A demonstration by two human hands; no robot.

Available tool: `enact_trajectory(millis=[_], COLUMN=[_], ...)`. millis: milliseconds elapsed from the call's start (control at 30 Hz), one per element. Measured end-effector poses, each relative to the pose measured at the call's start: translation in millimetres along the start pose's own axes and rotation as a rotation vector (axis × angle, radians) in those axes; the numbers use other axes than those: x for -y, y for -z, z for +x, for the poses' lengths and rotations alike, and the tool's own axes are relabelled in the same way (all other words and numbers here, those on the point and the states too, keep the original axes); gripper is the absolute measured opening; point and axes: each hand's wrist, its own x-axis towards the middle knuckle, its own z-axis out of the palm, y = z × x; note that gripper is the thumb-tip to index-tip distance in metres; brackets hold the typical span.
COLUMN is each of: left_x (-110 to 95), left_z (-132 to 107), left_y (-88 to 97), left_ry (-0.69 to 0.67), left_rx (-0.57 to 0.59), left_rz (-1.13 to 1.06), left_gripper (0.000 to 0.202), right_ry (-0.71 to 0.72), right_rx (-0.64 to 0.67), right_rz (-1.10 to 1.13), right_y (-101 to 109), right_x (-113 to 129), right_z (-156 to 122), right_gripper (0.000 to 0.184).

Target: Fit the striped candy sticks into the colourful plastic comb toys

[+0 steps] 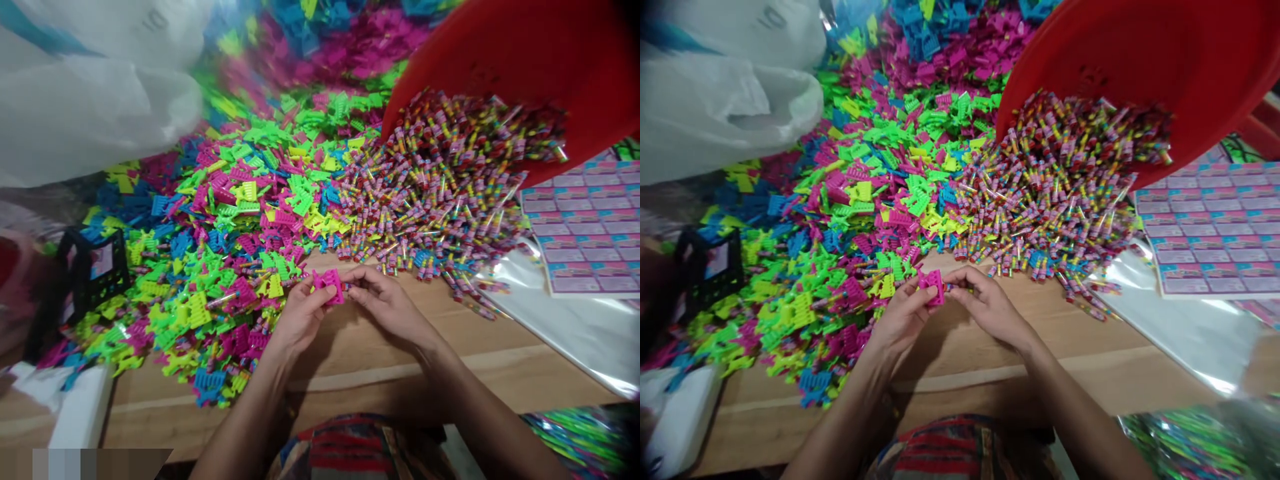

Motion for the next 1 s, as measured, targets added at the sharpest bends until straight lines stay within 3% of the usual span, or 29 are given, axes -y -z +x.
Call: enact_trajectory(millis=[500, 667, 867, 1000], left_x=[-1.0, -0.7, 0.5, 4.5], left_z=[-6.3, -7.7, -9.8, -6.3], left_y=[1.9, 0.1, -4.3, 0.1], left_ry=[0.068, -0.042, -0.211, -0.147], left_rx=[0.059, 0.058, -0.03, -0.003], left_rz=[0.039, 0.142, 0.458, 0.42], left_gripper=[0.044, 0.037, 0.023, 0.026], right_ry=[0.087, 0.091, 0.148, 0.119], right_rx=[0.038, 0.041, 0.001, 0.003], right_rz=[0.082, 0.033, -0.149, -0.093], right_y=[7.3, 8.2, 6.9, 3.9], right_x=[-2.0, -3.5, -4.0, -4.9], right_z=[0.6, -0.8, -1.9, -3.9], right_gripper=[0.019, 0.016, 0.013, 0.016])
